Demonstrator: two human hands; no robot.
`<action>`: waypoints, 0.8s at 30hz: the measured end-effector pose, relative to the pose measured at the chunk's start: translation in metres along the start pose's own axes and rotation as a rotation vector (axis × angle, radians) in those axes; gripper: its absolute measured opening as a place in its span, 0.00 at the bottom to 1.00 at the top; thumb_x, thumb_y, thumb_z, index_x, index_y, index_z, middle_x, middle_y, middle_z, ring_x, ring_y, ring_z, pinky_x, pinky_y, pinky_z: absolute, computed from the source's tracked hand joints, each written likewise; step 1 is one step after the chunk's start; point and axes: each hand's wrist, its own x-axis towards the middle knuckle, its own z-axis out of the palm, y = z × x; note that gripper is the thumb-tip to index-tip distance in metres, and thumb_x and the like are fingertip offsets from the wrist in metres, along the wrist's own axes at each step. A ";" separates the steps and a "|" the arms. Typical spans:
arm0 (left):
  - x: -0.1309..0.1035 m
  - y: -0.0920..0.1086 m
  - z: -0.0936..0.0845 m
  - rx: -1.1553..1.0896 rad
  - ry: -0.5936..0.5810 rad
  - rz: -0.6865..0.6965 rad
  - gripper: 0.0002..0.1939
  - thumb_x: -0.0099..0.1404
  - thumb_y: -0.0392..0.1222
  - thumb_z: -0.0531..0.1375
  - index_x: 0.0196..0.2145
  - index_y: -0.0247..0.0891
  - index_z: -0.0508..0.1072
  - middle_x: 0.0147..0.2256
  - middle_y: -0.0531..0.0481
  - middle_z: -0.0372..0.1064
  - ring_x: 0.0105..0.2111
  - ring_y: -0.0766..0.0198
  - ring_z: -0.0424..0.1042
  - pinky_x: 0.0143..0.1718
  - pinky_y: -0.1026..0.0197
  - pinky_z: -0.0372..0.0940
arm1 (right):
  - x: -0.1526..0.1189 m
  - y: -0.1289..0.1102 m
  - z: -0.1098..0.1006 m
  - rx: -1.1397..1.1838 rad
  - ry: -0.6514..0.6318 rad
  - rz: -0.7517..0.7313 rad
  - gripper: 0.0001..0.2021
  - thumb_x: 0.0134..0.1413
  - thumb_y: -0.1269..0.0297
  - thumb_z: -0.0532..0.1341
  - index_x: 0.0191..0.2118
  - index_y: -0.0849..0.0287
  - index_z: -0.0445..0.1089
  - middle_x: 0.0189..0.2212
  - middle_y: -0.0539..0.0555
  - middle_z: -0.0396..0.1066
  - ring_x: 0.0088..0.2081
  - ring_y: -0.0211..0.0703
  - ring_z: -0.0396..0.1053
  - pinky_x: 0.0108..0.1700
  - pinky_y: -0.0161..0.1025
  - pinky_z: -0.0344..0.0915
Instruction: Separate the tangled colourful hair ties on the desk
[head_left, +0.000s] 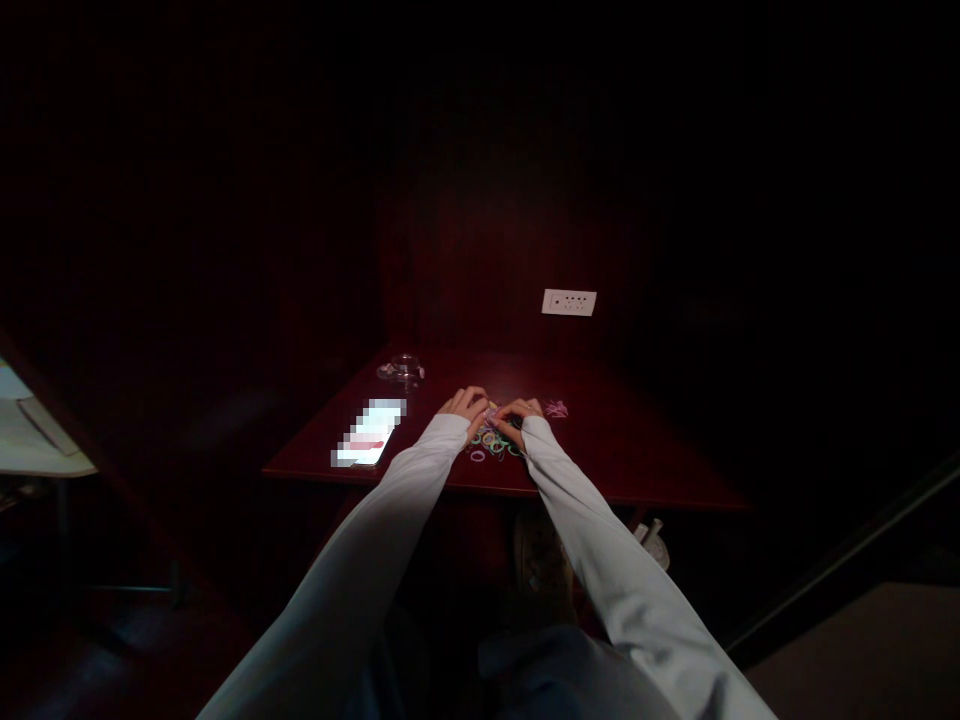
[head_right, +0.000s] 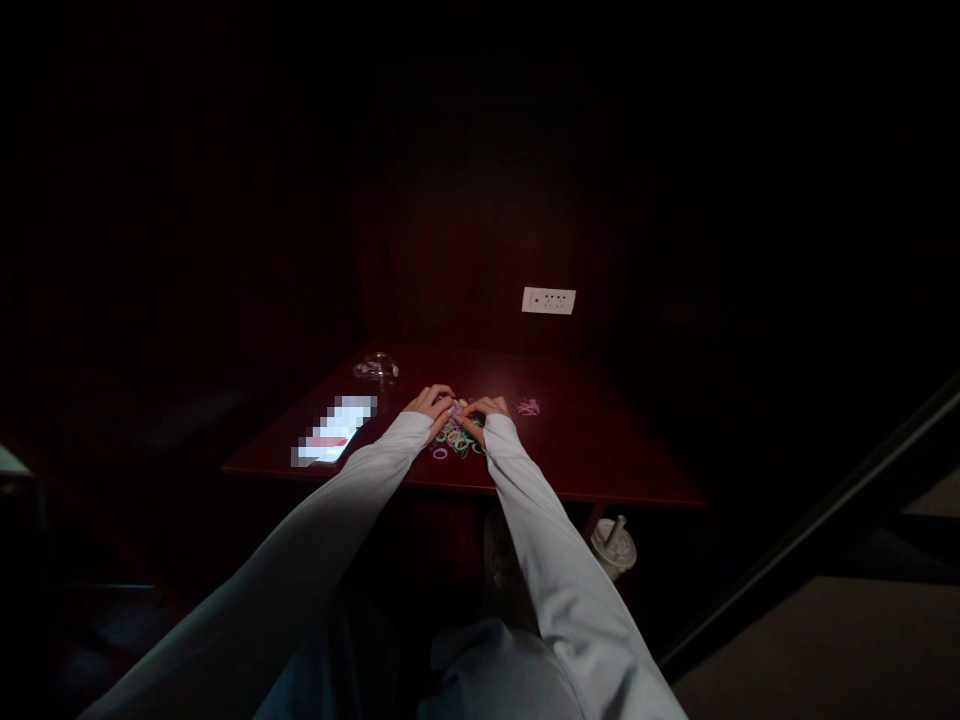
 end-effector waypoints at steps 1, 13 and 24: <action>0.000 -0.001 0.001 0.002 -0.002 0.000 0.10 0.76 0.39 0.55 0.51 0.44 0.74 0.56 0.46 0.68 0.50 0.57 0.69 0.50 0.58 0.69 | 0.000 0.000 0.000 -0.003 -0.002 0.001 0.16 0.62 0.46 0.67 0.30 0.52 0.79 0.35 0.55 0.77 0.44 0.51 0.66 0.49 0.46 0.62; -0.001 0.009 -0.015 -0.011 -0.012 -0.073 0.11 0.76 0.36 0.53 0.50 0.41 0.73 0.54 0.44 0.69 0.52 0.56 0.69 0.51 0.57 0.69 | -0.001 0.007 -0.004 -0.118 0.045 0.108 0.10 0.61 0.55 0.65 0.33 0.53 0.79 0.36 0.54 0.77 0.44 0.50 0.66 0.51 0.45 0.60; -0.001 0.007 -0.011 -0.008 -0.001 -0.075 0.11 0.77 0.37 0.53 0.51 0.41 0.73 0.54 0.44 0.69 0.51 0.57 0.71 0.51 0.58 0.70 | -0.003 0.000 -0.001 -0.063 0.001 0.035 0.09 0.63 0.56 0.64 0.41 0.49 0.83 0.41 0.55 0.77 0.47 0.52 0.65 0.53 0.47 0.61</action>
